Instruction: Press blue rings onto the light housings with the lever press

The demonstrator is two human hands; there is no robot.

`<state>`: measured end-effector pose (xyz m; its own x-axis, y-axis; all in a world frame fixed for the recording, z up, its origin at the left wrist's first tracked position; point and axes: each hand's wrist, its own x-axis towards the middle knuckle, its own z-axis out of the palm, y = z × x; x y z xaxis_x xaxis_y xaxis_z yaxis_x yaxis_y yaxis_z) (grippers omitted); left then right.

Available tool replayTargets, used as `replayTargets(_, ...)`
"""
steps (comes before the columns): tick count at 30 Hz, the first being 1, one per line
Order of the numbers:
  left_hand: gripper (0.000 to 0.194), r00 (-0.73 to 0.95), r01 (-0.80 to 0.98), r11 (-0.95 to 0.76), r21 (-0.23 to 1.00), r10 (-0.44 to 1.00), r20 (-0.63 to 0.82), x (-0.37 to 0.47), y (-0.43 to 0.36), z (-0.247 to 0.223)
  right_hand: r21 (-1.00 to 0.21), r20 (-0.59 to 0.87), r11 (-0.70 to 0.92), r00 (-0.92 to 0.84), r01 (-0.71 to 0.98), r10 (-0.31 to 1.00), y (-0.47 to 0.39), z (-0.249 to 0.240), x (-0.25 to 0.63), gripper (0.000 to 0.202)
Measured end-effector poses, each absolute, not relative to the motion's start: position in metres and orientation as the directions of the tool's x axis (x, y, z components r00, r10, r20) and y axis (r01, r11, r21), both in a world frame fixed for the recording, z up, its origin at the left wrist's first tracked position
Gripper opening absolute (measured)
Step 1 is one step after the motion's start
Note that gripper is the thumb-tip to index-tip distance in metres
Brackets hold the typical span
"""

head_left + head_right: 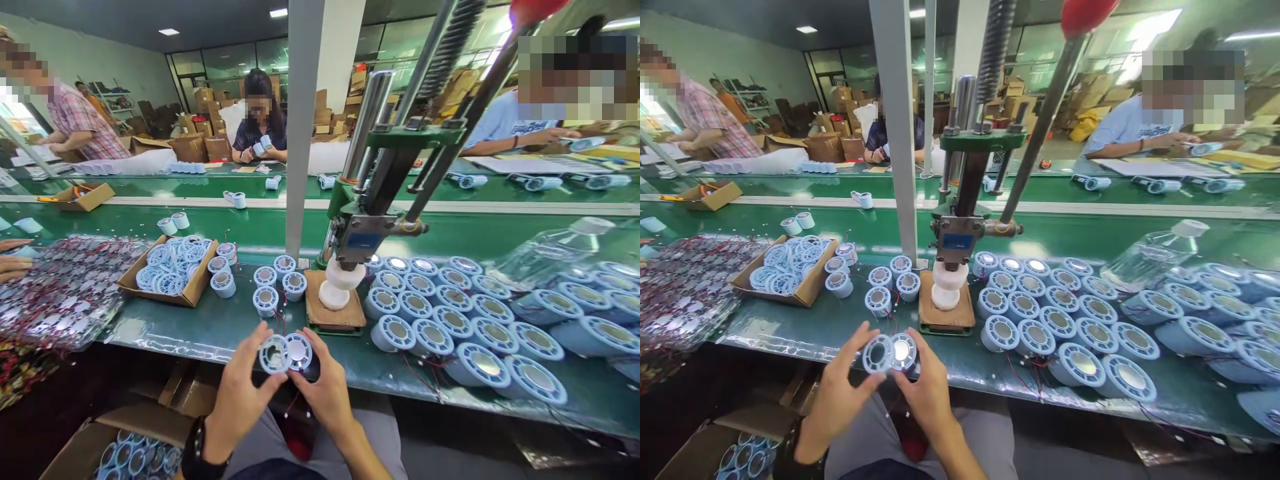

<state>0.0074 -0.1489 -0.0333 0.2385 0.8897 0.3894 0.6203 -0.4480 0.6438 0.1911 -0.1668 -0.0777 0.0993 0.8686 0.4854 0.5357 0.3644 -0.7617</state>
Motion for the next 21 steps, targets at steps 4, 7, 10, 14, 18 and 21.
replayTargets(4,0.065,0.39,0.622,-0.551,0.556,0.834,0.39,0.046,-0.154,-0.019,-0.778,0.485,0.371,0.111,0.507,0.867,-0.167,-0.083,0.191,0.065)
replayTargets(7,0.066,0.36,0.645,-0.522,0.558,0.852,0.381,0.054,-0.151,-0.02,-0.792,0.478,0.369,0.118,0.487,0.87,-0.167,-0.086,0.191,0.062)
replayTargets(10,0.065,0.291,0.656,-0.466,0.594,0.882,0.37,0.055,-0.152,-0.026,-0.795,0.488,0.378,0.132,0.474,0.863,-0.167,-0.086,0.19,0.063)
replayTargets(14,0.063,0.247,0.637,-0.439,0.633,0.895,0.372,0.057,-0.156,-0.03,-0.789,0.507,0.393,0.139,0.471,0.851,-0.166,-0.081,0.188,0.075)
replayTargets(18,0.066,0.217,0.606,-0.39,0.694,0.92,0.328,0.057,-0.156,-0.029,-0.781,0.512,0.398,0.127,0.481,0.85,-0.166,-0.076,0.189,0.085)
replayTargets(21,0.07,0.204,0.59,-0.362,0.722,0.932,0.3,0.057,-0.155,-0.03,-0.75,0.519,0.402,0.09,0.525,0.85,-0.166,-0.076,0.189,0.073)
